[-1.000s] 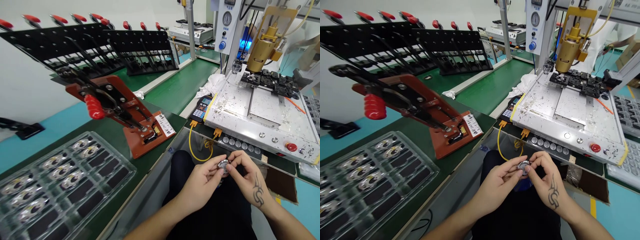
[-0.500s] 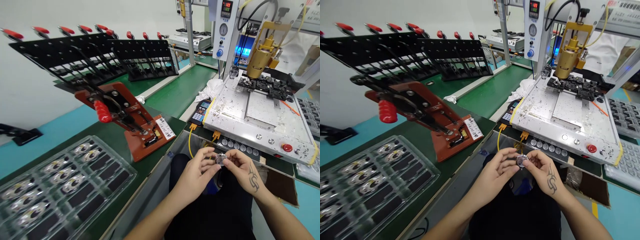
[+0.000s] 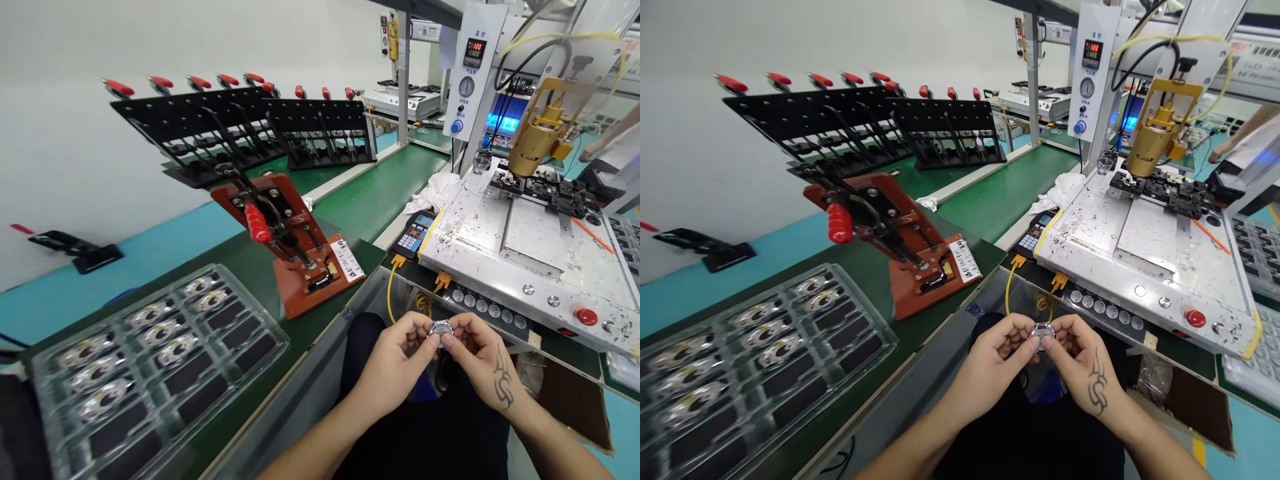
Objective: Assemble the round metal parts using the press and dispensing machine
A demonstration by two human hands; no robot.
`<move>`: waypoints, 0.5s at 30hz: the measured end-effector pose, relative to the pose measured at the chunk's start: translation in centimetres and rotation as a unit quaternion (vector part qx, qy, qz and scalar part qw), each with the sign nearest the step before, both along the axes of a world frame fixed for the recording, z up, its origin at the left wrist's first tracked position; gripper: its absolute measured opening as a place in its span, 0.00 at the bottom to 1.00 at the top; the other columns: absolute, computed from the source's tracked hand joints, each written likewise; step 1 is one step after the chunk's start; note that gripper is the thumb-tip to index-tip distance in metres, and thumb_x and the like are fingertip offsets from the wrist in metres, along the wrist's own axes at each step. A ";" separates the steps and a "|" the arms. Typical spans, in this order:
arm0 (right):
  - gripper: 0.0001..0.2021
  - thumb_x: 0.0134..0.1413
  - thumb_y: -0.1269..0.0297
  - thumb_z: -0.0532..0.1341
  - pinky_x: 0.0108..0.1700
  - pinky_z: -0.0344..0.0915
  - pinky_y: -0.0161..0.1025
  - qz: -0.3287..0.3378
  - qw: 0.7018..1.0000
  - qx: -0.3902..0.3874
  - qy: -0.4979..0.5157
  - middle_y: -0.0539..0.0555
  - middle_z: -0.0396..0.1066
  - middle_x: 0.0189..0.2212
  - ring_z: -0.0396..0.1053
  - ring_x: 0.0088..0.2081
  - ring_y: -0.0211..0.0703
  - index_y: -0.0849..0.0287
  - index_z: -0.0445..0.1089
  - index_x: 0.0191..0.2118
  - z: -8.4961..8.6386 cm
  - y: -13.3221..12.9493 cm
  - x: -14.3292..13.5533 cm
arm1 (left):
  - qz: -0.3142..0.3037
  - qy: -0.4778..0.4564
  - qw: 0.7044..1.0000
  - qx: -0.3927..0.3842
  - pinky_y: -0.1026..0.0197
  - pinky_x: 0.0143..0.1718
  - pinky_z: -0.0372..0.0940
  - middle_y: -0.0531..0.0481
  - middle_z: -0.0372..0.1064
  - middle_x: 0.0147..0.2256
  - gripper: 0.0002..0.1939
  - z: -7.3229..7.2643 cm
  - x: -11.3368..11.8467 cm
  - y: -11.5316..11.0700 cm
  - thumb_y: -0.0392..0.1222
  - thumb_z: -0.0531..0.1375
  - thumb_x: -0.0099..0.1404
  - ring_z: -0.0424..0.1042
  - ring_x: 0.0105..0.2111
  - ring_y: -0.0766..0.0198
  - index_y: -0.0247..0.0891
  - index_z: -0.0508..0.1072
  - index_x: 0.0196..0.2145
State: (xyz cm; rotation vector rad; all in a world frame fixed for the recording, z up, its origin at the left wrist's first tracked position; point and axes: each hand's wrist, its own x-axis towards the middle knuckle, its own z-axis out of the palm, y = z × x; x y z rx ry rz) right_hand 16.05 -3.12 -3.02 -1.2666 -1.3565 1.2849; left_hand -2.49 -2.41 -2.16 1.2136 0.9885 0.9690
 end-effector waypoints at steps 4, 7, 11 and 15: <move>0.20 0.67 0.58 0.66 0.38 0.74 0.39 0.115 0.973 0.149 -0.130 0.52 0.74 0.38 0.73 0.35 0.42 0.51 0.68 0.62 0.4 0.9 1.2 | 0.010 0.042 0.999 0.013 0.62 0.35 0.67 0.52 0.71 0.31 0.11 -0.3 0.0 0.1 0.48 0.63 0.71 0.71 0.31 0.64 0.38 0.73 0.38; 0.21 0.70 0.63 0.63 0.48 0.76 0.43 0.203 0.909 0.278 -0.234 0.58 0.75 0.49 0.77 0.47 0.48 0.49 0.66 0.65 1.3 1.9 1.9 | 0.019 0.085 0.995 0.037 0.61 0.36 0.68 0.52 0.72 0.32 0.09 0.2 -0.7 -0.1 0.46 0.61 0.73 0.72 0.32 0.63 0.38 0.73 0.38; 0.26 0.68 0.67 0.63 0.51 0.76 0.45 0.192 0.854 0.396 -0.278 0.60 0.77 0.51 0.78 0.49 0.51 0.52 0.63 0.68 1.4 4.0 1.6 | 0.027 0.165 0.973 0.157 0.59 0.42 0.70 0.46 0.78 0.45 0.12 4.0 -4.6 0.5 0.45 0.65 0.71 0.76 0.42 0.59 0.42 0.76 0.50; 0.21 0.64 0.63 0.66 0.36 0.77 0.39 0.156 0.863 0.414 -0.242 0.53 0.77 0.37 0.76 0.32 0.43 0.52 0.68 0.61 1.5 6.5 -0.2 | 0.276 0.230 0.806 0.470 0.57 0.44 0.69 0.47 0.77 0.39 0.02 8.8 -10.7 3.4 0.39 0.63 0.72 0.75 0.40 0.60 0.41 0.77 0.40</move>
